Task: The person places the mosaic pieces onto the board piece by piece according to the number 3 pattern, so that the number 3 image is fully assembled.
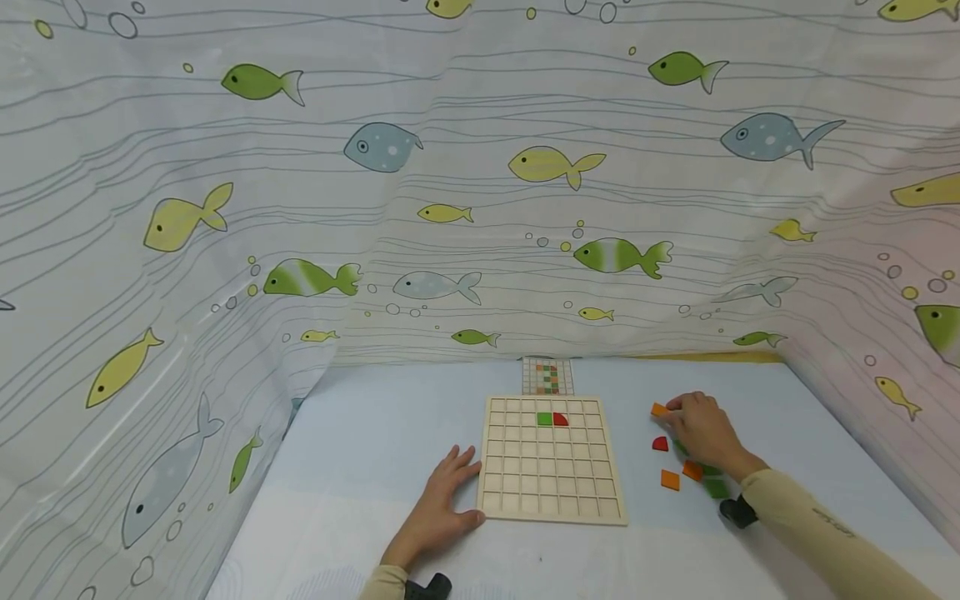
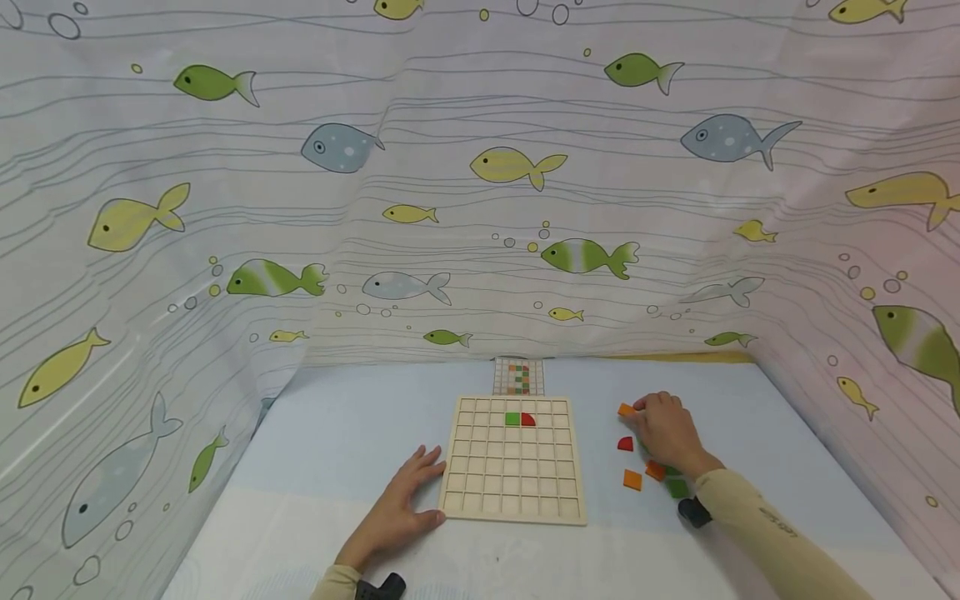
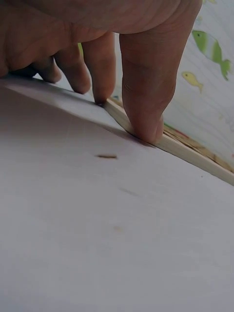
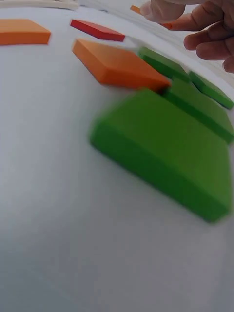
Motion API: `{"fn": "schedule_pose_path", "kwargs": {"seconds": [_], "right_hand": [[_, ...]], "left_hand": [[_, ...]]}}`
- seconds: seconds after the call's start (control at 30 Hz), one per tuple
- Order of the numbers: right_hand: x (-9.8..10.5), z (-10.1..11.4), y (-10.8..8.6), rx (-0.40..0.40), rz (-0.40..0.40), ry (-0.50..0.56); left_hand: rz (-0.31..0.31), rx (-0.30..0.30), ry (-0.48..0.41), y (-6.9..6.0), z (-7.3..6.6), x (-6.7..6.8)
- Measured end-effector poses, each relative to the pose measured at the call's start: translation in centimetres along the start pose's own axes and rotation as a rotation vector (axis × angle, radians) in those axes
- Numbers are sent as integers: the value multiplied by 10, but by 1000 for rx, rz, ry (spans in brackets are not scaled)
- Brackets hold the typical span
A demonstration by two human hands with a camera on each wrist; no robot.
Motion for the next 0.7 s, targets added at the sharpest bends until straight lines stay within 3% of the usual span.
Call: {"fn": "schedule_pose_path", "kwargs": {"seconds": [0.5,0.7], "right_hand": [[-9,43,11,44,27,44],[-17,61,17,79,29,88]], "left_hand": [[2,-13,-10,0,-1,-1],[-9,-49,1,0,-2,-1]]}}
Point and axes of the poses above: each hand's wrist, its own y-axis towards the middle knuckle, its own x-axis out of the back of the hand, z = x × y, the point moved 10 cm from there along y, towards the middle knuckle, and after that the axes turned 2 degrees about -z, right-handed, at the moved point
